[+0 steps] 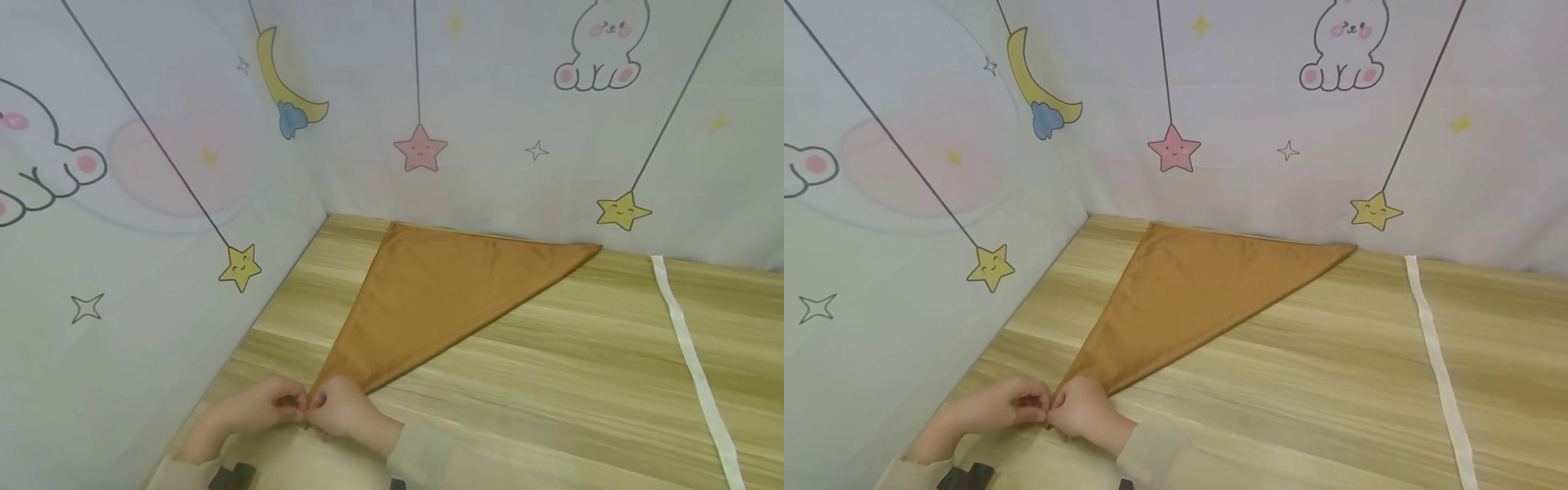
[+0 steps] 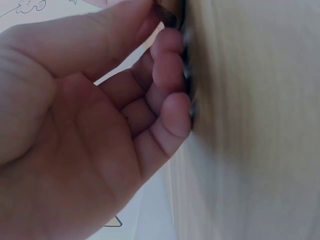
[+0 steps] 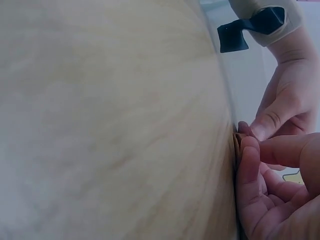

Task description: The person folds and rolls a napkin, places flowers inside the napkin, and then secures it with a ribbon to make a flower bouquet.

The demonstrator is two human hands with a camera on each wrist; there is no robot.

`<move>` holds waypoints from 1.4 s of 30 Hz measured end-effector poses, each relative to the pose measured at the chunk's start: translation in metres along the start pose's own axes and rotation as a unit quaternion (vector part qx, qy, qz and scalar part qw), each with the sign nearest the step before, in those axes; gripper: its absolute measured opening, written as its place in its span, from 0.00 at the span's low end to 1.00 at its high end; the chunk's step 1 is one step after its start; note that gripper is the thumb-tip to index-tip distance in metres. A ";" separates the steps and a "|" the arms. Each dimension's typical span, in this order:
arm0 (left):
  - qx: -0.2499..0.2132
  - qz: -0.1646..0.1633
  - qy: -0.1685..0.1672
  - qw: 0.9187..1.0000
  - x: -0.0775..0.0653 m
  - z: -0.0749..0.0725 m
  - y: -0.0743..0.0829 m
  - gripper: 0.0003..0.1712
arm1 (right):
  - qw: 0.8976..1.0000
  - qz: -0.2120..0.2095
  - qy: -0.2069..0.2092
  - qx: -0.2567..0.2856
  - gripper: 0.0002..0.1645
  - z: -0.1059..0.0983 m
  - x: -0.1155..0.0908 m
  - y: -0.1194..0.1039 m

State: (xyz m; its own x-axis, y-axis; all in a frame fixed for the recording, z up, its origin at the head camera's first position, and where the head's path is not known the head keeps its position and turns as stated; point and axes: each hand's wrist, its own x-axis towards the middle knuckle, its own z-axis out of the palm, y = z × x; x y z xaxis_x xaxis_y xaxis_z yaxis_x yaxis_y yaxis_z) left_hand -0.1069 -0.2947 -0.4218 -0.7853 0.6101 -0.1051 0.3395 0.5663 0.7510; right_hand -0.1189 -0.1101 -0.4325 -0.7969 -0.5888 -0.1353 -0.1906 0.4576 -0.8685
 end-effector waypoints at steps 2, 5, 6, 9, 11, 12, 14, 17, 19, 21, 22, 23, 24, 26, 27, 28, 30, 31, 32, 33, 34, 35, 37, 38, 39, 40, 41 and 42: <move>-0.008 0.010 0.000 1.000 0.000 0.000 0.000 0.07 | 1.000 -0.003 0.000 -0.003 0.16 0.001 0.000 0.000; -0.002 0.022 0.003 1.000 0.000 0.000 -0.001 0.15 | 1.000 -0.007 0.004 -0.001 0.17 0.000 -0.001 -0.001; 0.005 0.026 0.007 1.000 0.000 0.001 -0.001 0.17 | 1.000 -0.008 0.005 -0.003 0.16 0.000 -0.001 -0.001; 0.025 0.030 0.018 0.999 0.001 0.002 -0.001 0.17 | 1.000 -0.007 0.007 0.000 0.14 0.000 -0.002 -0.002; 0.033 0.031 0.025 0.999 0.001 0.003 0.000 0.16 | 1.000 -0.004 0.009 0.000 0.13 0.000 -0.001 -0.003; 0.035 0.031 0.027 0.999 0.001 0.004 0.000 0.15 | 1.000 -0.004 0.010 0.000 0.13 0.001 -0.001 -0.003; 0.032 0.028 0.028 0.999 0.002 0.004 0.001 0.14 | 1.000 -0.005 0.010 -0.003 0.13 0.001 -0.001 -0.002; 0.026 0.020 0.025 0.999 0.002 0.005 0.002 0.12 | 1.000 -0.012 0.010 -0.013 0.14 0.002 -0.001 -0.002; 0.021 0.012 0.022 0.999 0.002 0.005 0.002 0.12 | 1.000 -0.016 0.008 -0.015 0.14 0.001 -0.002 -0.002; 0.021 0.005 0.020 1.000 0.002 0.005 0.003 0.11 | 1.000 -0.018 0.005 -0.013 0.15 0.001 -0.002 -0.002; 0.023 0.002 0.020 1.000 0.002 0.005 0.003 0.11 | 1.000 -0.020 0.003 -0.010 0.17 0.000 -0.002 -0.002; 0.026 -0.001 0.020 0.999 0.002 0.005 0.003 0.11 | 1.000 -0.021 0.003 -0.009 0.18 0.000 -0.003 -0.003; 0.030 -0.004 0.022 0.999 0.002 0.005 0.003 0.10 | 1.000 -0.021 0.002 -0.005 0.20 0.000 -0.003 -0.003; 0.036 -0.010 0.025 0.999 0.002 0.005 0.003 0.10 | 1.000 -0.023 0.002 -0.002 0.22 -0.001 -0.003 -0.003; 0.038 -0.013 0.026 0.999 0.002 0.005 0.003 0.09 | 1.000 -0.026 0.002 0.005 0.22 -0.001 -0.004 -0.003; 0.039 -0.016 0.027 0.999 0.002 0.005 0.003 0.08 | 1.000 -0.028 0.001 0.007 0.22 -0.001 -0.003 -0.003; 0.035 -0.017 0.026 0.999 0.002 0.005 0.004 0.08 | 1.000 -0.026 0.000 0.017 0.20 -0.001 -0.002 -0.002; 0.030 -0.016 0.025 0.999 0.002 0.005 0.004 0.08 | 0.999 -0.024 0.000 0.022 0.19 -0.001 -0.002 -0.001; 0.025 -0.014 0.024 0.999 0.002 0.005 0.004 0.09 | 0.999 -0.019 0.001 0.027 0.18 -0.002 -0.001 -0.001; 0.021 -0.011 0.023 0.999 0.003 0.005 0.004 0.10 | 0.999 -0.013 0.000 0.032 0.17 -0.002 -0.001 0.000; 0.016 -0.007 0.022 1.000 0.003 0.005 0.004 0.12 | 0.999 -0.005 0.002 0.033 0.17 -0.002 0.000 0.000; 0.014 -0.003 0.023 1.000 0.004 0.005 0.004 0.14 | 0.999 0.004 0.002 0.040 0.16 -0.002 0.000 0.001; 0.013 0.005 0.026 1.000 0.005 0.005 0.004 0.16 | 0.998 0.019 0.001 0.054 0.15 -0.002 0.001 0.001; 0.013 0.007 0.027 1.000 0.006 0.005 0.004 0.16 | 0.998 0.026 -0.002 0.060 0.14 -0.003 0.001 0.001; 0.015 0.008 0.027 0.999 0.006 0.005 0.004 0.15 | 0.998 0.031 -0.004 0.062 0.14 -0.003 0.002 0.001; 0.015 0.007 0.028 0.999 0.007 0.006 0.003 0.15 | 0.997 0.037 -0.005 0.066 0.13 -0.003 0.002 0.001; 0.016 0.006 0.027 0.999 0.007 0.006 0.003 0.14 | 0.997 0.042 -0.008 0.069 0.13 -0.004 0.002 0.001; 0.015 0.005 0.026 1.000 0.007 0.006 0.003 0.13 | 0.996 0.044 -0.010 0.070 0.13 -0.004 0.002 0.001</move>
State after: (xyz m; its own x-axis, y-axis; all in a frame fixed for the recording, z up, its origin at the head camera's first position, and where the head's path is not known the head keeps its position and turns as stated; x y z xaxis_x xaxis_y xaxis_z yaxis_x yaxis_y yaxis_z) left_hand -0.1088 -0.2854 -0.4240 -0.8079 0.5859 -0.0631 0.3618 0.5777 0.7317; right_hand -0.1228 -0.1078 -0.4318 -0.7951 -0.5642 -0.2225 -0.0366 0.4110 -0.9109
